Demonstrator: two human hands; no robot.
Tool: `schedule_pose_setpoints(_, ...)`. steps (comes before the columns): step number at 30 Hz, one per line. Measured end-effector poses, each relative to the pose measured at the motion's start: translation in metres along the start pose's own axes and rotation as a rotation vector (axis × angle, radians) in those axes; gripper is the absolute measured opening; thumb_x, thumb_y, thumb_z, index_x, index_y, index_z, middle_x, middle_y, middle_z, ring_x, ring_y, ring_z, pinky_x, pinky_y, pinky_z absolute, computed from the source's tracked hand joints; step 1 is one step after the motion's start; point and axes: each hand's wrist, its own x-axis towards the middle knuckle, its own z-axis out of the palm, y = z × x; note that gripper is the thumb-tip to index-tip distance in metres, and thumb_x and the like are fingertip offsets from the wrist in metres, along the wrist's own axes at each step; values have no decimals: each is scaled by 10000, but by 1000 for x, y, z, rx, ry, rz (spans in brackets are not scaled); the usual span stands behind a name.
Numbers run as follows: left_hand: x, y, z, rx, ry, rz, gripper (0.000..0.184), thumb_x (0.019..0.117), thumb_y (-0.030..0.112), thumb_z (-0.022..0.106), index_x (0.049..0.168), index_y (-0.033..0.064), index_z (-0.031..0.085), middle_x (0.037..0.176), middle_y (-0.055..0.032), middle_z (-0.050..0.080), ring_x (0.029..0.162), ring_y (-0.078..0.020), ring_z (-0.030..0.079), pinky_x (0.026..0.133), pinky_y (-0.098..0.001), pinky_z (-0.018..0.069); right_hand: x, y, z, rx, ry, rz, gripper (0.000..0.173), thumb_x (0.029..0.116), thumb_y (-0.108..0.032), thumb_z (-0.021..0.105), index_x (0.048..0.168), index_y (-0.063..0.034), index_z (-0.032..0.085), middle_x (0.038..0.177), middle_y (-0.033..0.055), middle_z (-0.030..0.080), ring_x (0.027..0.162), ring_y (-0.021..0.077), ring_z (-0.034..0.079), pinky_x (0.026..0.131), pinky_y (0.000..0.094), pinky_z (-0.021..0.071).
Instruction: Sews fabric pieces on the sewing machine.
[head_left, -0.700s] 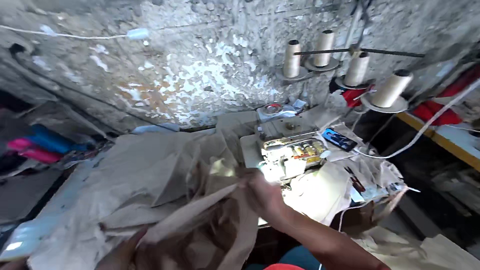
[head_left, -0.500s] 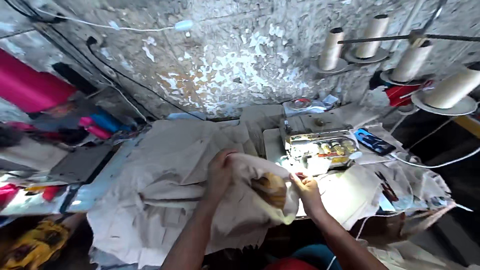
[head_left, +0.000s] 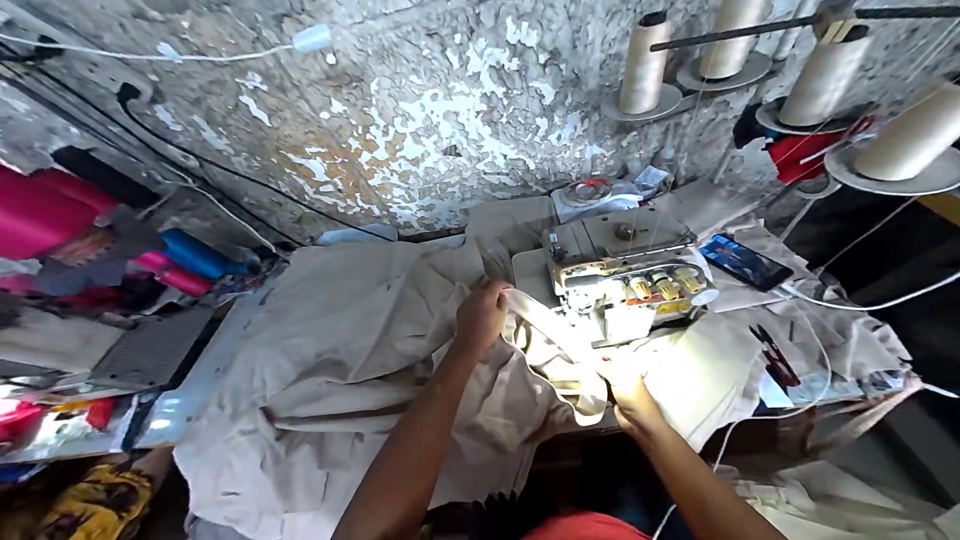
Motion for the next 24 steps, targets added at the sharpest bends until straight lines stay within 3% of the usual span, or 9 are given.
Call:
schedule_pose_setpoints(5,0,1,1,-17,3,3,298,1066,94,477,1271,21,681,1237,-233,680,1155,-408,652,979,-597,481,-1,1,-4,-50,-6,-32,61,990,12,574,1020,15,626,849,53,653,745,79,640,677,240,553)
schedule_pose_setpoints(9,0,3,-1,-19,-9,-4,280,1053,97,500,1237,20,698,1209,-230,690,1139,-414,656,957,-614,480,1,2,-7,-316,-1,-187,152,986,-42,615,1091,65,637,937,99,647,822,85,608,760,243,517)
schedule_pose_setpoints(11,-1,7,-7,21,-46,-11,267,1042,107,519,1218,31,705,1176,-231,697,1113,-415,662,933,-619,483,1,3,-9,-531,37,-359,290,969,-153,663,1174,52,666,1075,159,706,937,178,675,856,342,552)
schedule_pose_setpoints(13,-3,15,-15,98,-108,-2,264,1041,137,543,1243,56,692,1186,-211,694,1101,-401,662,920,-614,486,-3,-6,-5,-731,91,-489,371,965,-242,675,1211,36,687,1148,210,704,995,299,693,887,455,553)
schedule_pose_setpoints(16,-7,20,-11,257,-83,204,329,1001,162,635,1320,86,665,1271,-170,683,1144,-391,651,939,-620,482,-6,-23,7,-868,101,-553,395,960,-309,690,1143,39,730,1104,223,724,1001,361,702,895,521,542)
schedule_pose_setpoints(19,-2,25,1,393,-189,427,350,974,131,644,1320,98,686,1425,-105,620,1304,-341,571,1083,-608,376,-2,-25,18,-877,71,-567,335,949,-275,704,1062,36,755,1017,210,741,958,352,720,874,531,556)
schedule_pose_setpoints(21,3,28,9,437,-289,495,261,967,140,664,1209,74,737,1307,-108,683,1267,-321,597,1128,-585,355,-2,-21,21,-857,56,-609,287,943,-242,703,1041,21,768,998,188,752,955,340,729,861,531,568)
schedule_pose_setpoints(24,7,36,6,469,-460,438,205,975,173,674,1083,15,749,1096,-176,711,1143,-361,636,1113,-561,375,-6,-19,20,-858,20,-656,240,962,-198,665,1036,3,772,998,166,759,940,322,738,838,521,578)
